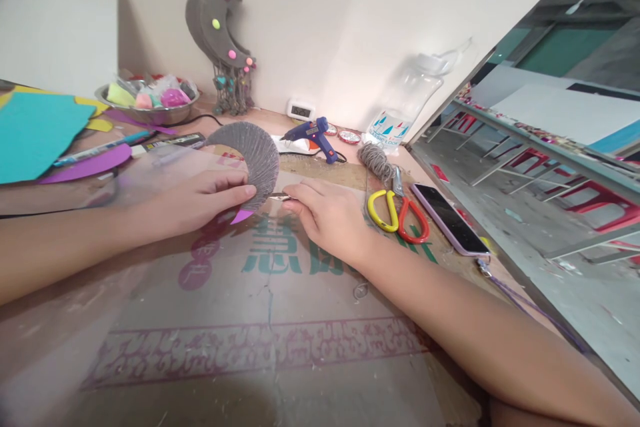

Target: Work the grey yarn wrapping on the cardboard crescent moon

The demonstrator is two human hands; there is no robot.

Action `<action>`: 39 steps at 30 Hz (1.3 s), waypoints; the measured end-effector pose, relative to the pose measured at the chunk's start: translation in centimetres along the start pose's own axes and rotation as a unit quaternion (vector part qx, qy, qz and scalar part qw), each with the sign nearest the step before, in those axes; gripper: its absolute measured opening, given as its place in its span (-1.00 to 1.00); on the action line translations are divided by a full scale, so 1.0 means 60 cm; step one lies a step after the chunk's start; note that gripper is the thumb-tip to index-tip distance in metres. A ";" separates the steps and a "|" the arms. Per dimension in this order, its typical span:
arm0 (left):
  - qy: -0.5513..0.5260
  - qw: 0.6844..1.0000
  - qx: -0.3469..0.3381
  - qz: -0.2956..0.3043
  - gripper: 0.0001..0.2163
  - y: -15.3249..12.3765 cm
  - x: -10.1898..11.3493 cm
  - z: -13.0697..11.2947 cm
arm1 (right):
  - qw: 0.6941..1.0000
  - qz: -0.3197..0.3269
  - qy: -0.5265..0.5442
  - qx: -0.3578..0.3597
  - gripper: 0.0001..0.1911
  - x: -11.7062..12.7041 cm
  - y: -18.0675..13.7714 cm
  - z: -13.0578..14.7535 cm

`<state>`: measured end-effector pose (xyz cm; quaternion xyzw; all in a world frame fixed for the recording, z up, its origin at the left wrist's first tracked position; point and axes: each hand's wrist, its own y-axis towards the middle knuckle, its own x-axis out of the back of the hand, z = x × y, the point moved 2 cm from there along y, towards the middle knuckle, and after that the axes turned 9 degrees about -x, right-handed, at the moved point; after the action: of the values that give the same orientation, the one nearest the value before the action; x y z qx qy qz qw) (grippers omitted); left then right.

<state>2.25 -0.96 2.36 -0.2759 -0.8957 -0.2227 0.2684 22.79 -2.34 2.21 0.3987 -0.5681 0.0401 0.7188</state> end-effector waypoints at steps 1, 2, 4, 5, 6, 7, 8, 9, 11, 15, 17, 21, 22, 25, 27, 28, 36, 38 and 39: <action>0.000 1.000 -0.002 -0.003 -0.71 0.000 0.000 0.000 | 1.000 0.000 0.006 -0.005 -0.77 -0.001 0.000 -0.001; 0.000 1.000 -0.003 -0.004 -0.71 0.000 0.000 0.000 | 1.000 -0.002 0.013 -0.008 -0.76 -0.001 -0.001 -0.001; -0.005 1.000 0.003 -0.001 -0.71 0.000 -0.001 0.000 | 1.000 -0.007 0.024 -0.012 -0.75 -0.001 -0.001 -0.002; -0.010 1.000 0.007 0.000 -0.71 0.000 -0.001 0.000 | 1.000 -0.010 0.026 -0.012 -0.75 -0.001 0.000 -0.002; -0.015 1.000 0.012 0.002 -0.71 -0.001 -0.001 0.000 | 1.000 -0.010 0.025 -0.011 -0.75 -0.001 0.000 -0.002; -0.018 1.000 0.015 0.004 -0.72 -0.001 -0.001 0.001 | 1.000 -0.010 0.022 -0.009 -0.75 -0.001 0.000 -0.001; -0.019 1.000 0.017 0.005 -0.72 -0.001 -0.001 0.001 | 1.000 -0.009 0.019 -0.007 -0.75 0.000 0.001 -0.001; -0.018 1.000 0.019 0.005 -0.73 -0.001 0.000 0.002 | 1.000 -0.008 0.016 -0.003 -0.76 0.000 0.001 0.000; -0.016 1.000 0.020 0.007 -0.73 0.000 0.000 0.003 | 1.000 -0.005 0.010 0.003 -0.76 0.001 0.002 0.001; -0.024 0.999 0.019 0.008 -0.73 -0.001 -0.001 0.004 | 1.000 0.002 0.007 0.001 -0.77 0.000 0.002 0.002; -0.032 0.999 0.022 0.008 -0.72 -0.001 -0.001 0.005 | 1.000 0.012 0.013 -0.007 -0.76 -0.001 0.002 0.001; -0.020 1.000 0.019 0.006 -0.73 -0.001 -0.002 0.006 | 0.999 0.026 0.037 -0.018 -0.76 -0.002 0.001 -0.001; -0.016 1.000 0.017 0.003 -0.73 -0.001 -0.001 0.006 | 0.999 0.027 0.041 -0.018 -0.76 -0.002 0.001 -0.002; -0.012 1.000 0.015 0.011 -0.73 0.000 -0.001 0.007 | 0.999 0.024 0.045 -0.015 -0.77 -0.002 0.000 -0.002; -0.011 1.000 0.018 0.014 -0.73 0.000 -0.001 0.006 | 0.999 0.025 0.042 -0.013 -0.78 -0.002 0.000 -0.002; -0.011 1.000 0.020 0.013 -0.73 0.000 -0.001 0.006 | 0.999 0.025 0.040 -0.012 -0.78 -0.001 0.000 -0.002; -0.013 1.000 0.001 0.002 -0.71 -0.001 -0.001 0.000 | 0.998 -0.018 0.062 -0.022 -0.80 0.001 0.000 -0.003; -0.020 1.000 0.015 0.002 -0.72 -0.002 -0.001 0.001 | 0.998 -0.020 0.062 -0.023 -0.80 0.000 -0.001 -0.005; -0.026 0.999 0.022 0.003 -0.73 -0.002 -0.001 0.001 | 0.998 -0.018 0.062 -0.023 -0.80 0.000 -0.001 -0.005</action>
<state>2.17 -1.03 2.24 -0.2778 -0.9063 -0.1946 0.2521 23.08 -2.19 2.14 0.3890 -0.5162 0.0391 0.7621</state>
